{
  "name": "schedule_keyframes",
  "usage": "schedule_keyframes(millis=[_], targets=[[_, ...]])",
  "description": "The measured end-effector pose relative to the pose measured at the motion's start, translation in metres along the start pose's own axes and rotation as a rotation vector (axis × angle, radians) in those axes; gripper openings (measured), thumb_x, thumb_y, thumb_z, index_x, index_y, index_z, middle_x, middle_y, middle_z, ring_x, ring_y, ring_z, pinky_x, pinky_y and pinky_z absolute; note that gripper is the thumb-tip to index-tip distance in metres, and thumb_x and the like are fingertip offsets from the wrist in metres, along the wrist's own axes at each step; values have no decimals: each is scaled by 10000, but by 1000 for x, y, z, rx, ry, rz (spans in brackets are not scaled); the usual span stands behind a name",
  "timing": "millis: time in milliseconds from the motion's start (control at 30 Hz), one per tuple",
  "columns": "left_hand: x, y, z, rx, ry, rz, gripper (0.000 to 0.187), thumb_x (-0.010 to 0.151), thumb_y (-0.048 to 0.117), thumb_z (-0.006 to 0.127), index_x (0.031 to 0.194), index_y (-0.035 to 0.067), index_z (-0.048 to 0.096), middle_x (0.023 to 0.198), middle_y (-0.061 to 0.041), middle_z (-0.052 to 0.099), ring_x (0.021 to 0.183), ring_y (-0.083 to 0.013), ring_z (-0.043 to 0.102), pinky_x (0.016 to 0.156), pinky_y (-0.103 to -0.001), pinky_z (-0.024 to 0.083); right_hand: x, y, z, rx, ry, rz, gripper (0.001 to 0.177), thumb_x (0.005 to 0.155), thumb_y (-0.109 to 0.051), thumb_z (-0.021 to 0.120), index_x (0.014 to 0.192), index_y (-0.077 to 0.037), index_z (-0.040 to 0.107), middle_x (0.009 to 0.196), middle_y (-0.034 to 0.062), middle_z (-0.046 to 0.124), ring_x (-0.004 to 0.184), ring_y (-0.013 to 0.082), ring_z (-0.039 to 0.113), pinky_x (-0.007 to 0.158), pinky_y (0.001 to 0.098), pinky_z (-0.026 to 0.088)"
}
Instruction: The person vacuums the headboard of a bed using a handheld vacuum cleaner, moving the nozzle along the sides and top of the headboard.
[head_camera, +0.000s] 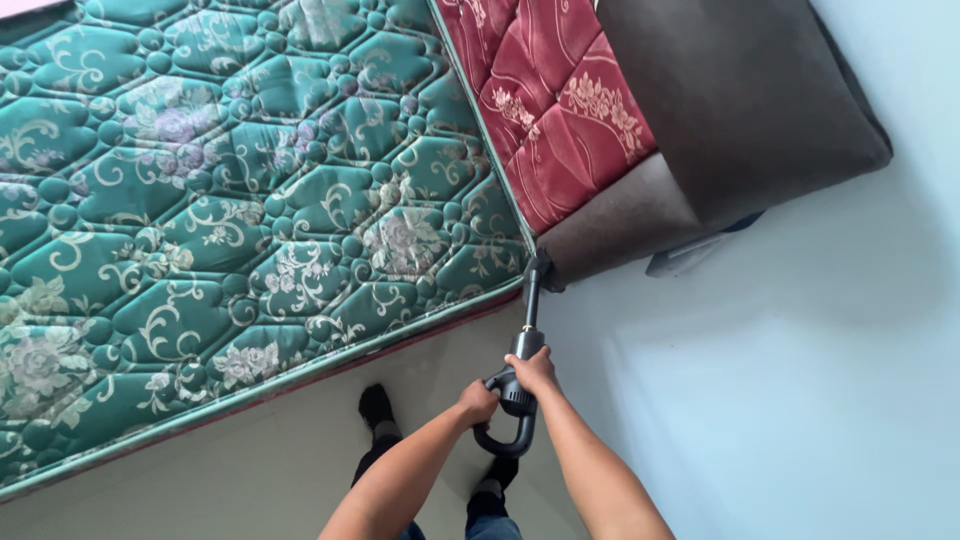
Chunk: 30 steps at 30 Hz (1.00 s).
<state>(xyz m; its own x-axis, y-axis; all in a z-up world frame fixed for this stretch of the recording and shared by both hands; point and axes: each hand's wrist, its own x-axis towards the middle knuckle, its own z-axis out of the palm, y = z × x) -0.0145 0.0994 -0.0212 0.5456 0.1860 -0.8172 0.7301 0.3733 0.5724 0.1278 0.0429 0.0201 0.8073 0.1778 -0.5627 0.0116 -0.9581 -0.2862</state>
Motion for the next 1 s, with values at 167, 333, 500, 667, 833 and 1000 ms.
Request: schedule_keyframes(millis=[167,333,500,667,833,1000], targets=[[-26,8,-24,45,29,100,399,915,98,537,1300,-6,524,918,-197,718,631,-309,733,534,-403,622,-24,-22,-4,42,75,-34,916,729,-467,826,1394,22,430,1219,269,685,1071,387,718,947,433,579],[-65,26,-43,105,45,197,409,912,118,562,1297,-18,526,963,-222,734,654,-309,747,553,-401,636,-65,-39,-21,159,162,-27,885,719,-462,812,1396,-13,461,1189,255,697,1051,396,737,931,445,596],[-116,47,-44,175,110,387,398,907,127,600,1269,-33,555,1049,-257,697,748,-326,738,588,-404,653,-113,-51,-57,256,321,-121,774,681,-458,868,1280,-41,610,1162,211,727,1079,364,710,953,438,551],[-201,95,-53,162,46,336,388,926,169,560,1258,-28,521,1034,-263,719,786,-403,775,632,-441,636,-163,-71,-104,407,332,-141,648,688,-419,839,1191,-45,677,1115,191,753,1017,338,741,907,430,574],[-217,103,-50,360,239,542,440,919,215,634,1249,-49,514,1072,-347,678,1032,-505,664,868,-533,560,-181,-79,-125,517,363,-298,563,681,-380,855,1105,-28,737,1032,163,785,949,301,756,867,407,567],[-242,112,-47,365,205,589,418,908,219,619,1181,-80,516,1062,-369,662,1042,-512,658,909,-531,544,-190,-74,-139,676,339,-357,492,723,-306,850,1085,9,738,977,140,775,841,246,727,778,365,551]])
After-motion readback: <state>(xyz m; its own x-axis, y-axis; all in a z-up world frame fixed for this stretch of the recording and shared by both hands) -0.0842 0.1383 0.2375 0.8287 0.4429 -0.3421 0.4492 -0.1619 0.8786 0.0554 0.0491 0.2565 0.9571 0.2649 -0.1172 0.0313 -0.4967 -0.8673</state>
